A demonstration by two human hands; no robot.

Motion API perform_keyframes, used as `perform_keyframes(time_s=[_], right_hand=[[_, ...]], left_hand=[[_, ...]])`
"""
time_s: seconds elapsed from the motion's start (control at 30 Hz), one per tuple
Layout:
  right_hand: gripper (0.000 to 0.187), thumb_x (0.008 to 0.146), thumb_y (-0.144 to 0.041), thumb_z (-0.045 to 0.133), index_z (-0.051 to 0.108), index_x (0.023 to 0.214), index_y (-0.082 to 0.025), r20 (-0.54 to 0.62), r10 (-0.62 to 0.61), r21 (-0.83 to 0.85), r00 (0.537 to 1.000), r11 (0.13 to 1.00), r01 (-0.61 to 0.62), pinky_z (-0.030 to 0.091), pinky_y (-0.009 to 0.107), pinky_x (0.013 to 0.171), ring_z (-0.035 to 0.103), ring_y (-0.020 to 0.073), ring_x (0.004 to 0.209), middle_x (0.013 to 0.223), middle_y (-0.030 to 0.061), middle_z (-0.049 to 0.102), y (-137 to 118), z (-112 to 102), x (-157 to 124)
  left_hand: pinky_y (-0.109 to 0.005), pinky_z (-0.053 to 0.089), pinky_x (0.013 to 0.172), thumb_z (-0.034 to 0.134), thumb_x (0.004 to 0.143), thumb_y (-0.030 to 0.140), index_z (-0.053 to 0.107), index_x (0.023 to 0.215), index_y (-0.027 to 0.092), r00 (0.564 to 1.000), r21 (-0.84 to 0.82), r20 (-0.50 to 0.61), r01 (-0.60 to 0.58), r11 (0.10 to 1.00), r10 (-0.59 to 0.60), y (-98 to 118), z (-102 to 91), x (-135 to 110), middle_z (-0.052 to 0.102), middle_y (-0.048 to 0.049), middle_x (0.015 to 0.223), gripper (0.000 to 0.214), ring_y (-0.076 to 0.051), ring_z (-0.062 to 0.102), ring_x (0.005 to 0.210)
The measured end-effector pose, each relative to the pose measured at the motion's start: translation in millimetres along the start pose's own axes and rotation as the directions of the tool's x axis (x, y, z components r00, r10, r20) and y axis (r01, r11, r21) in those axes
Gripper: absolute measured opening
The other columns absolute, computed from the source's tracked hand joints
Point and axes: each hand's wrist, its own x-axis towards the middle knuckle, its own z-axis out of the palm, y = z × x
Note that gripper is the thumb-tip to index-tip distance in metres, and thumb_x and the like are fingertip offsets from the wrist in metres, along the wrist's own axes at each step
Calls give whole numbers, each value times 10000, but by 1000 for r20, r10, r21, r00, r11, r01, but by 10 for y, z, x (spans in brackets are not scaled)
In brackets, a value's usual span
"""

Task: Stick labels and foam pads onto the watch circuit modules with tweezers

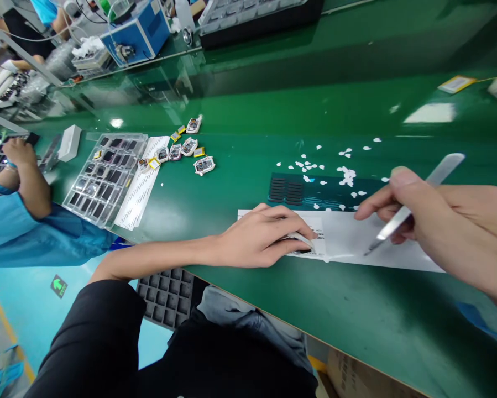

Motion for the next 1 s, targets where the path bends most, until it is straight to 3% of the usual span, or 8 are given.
perform_keyframes(time_s=[0.13, 0.33, 0.5, 0.8, 1.0], right_hand=[[849, 807, -1006, 390, 659, 460, -280, 68, -67, 59, 995, 996, 63, 561, 347, 569, 739, 233, 683, 665, 93, 734, 164, 3, 95], [698, 823, -890, 593, 739, 582, -251, 133, -38, 141, 990, 990, 19, 650, 354, 637, 757, 243, 702, 688, 101, 748, 330, -4, 175], [651, 820, -875, 618, 783, 669, -264, 217, -25, 197, 976, 980, -18, 680, 353, 651, 767, 257, 705, 700, 86, 755, 332, 20, 170], [698, 776, -916, 612, 779, 633, -254, 221, -41, 215, 974, 977, -7, 676, 296, 703, 786, 265, 851, 827, 126, 787, 256, 51, 164], [637, 790, -900, 608, 786, 680, -298, 232, -30, 256, 972, 966, -31, 707, 412, 754, 783, 294, 875, 850, 105, 790, 266, 51, 133]], left_hand=[[-326, 409, 955, 564, 1071, 337, 705, 1206, 205, 1000, 40, 13, -6, 999, 6, -3, 1, -4, 772, -63, 1243, 236, -185, 686, 1211], [-340, 435, 957, 565, 1050, 311, 709, 1217, 193, 1000, 44, -3, -24, 999, 24, -21, 23, -16, 763, -80, 1229, 251, -199, 685, 1198], [-356, 448, 1001, 551, 1048, 274, 704, 1227, 188, 999, 9, -17, -28, 1000, 28, -35, 56, -17, 758, -93, 1265, 250, -216, 661, 1239], [-396, 490, 1096, 554, 1033, 236, 715, 1184, 184, 999, -21, -23, -46, 999, 45, -52, 52, -9, 750, -118, 1299, 226, -235, 623, 1305], [-382, 518, 1071, 547, 1041, 267, 702, 1171, 142, 995, -48, -73, -71, 996, 68, -77, 72, -18, 755, -140, 1277, 237, -234, 651, 1257]])
